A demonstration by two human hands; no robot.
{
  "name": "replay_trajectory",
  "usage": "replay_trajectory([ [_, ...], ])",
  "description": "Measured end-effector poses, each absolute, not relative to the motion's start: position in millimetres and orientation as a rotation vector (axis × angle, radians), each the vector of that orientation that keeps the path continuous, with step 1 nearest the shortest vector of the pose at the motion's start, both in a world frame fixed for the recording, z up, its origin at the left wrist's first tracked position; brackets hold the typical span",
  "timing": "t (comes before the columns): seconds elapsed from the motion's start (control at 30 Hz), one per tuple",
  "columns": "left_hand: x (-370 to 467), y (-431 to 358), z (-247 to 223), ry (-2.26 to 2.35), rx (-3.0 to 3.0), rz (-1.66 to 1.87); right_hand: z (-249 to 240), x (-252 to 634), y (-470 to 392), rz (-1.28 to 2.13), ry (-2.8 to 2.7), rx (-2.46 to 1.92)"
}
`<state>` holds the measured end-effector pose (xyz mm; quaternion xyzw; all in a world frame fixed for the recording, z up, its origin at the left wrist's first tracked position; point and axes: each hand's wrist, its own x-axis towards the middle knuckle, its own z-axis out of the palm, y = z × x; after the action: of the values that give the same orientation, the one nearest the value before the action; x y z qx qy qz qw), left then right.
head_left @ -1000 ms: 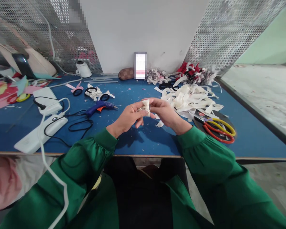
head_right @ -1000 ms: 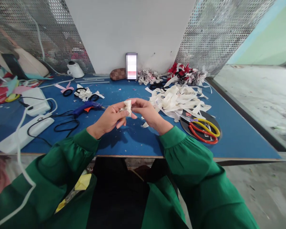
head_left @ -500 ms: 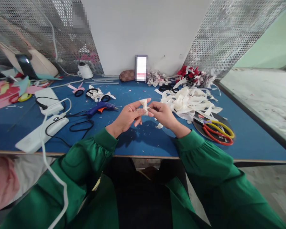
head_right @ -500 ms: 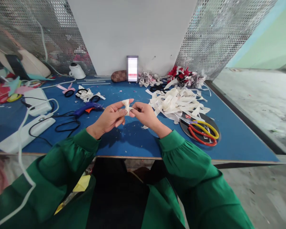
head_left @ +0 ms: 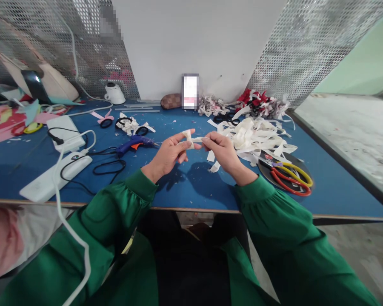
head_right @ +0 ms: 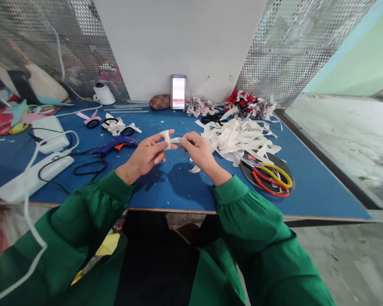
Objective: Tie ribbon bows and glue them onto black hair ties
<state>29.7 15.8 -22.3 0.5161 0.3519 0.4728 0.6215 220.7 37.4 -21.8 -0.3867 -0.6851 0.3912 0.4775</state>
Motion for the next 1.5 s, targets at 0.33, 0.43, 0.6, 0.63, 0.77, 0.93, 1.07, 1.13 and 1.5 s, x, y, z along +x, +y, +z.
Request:
replay_trajectory([
  [0.33,34,19,-32,0.812,1.329,0.931,-19,210,24,1.299,-1.553,-0.690],
  [0.43,35,18,-31,0.826,1.388,0.894,-20,209,21,1.186,-1.627,-0.675],
  [0.6,34,19,-35,0.858,1.404,0.823,-24,209,22,0.907,-1.920,-0.905],
  [0.63,34,20,-36,0.858,1.373,0.817,-24,210,23,0.849,-1.951,-0.941],
  [0.77,33,22,-36,0.838,1.164,0.843,-23,213,21,0.631,-2.145,-0.917],
  [0.93,36,21,-35,0.839,1.128,0.839,-26,209,19,0.186,-2.482,-0.798],
  [1.07,37,20,-36,0.792,1.141,0.734,-30,206,21,0.239,-2.412,-0.879],
  [1.13,36,20,-35,0.774,1.149,0.707,-30,206,23,0.489,-2.183,-0.942],
  [1.5,46,7,-24,1.124,1.397,1.002,-30,196,26,1.461,-1.158,-0.720],
])
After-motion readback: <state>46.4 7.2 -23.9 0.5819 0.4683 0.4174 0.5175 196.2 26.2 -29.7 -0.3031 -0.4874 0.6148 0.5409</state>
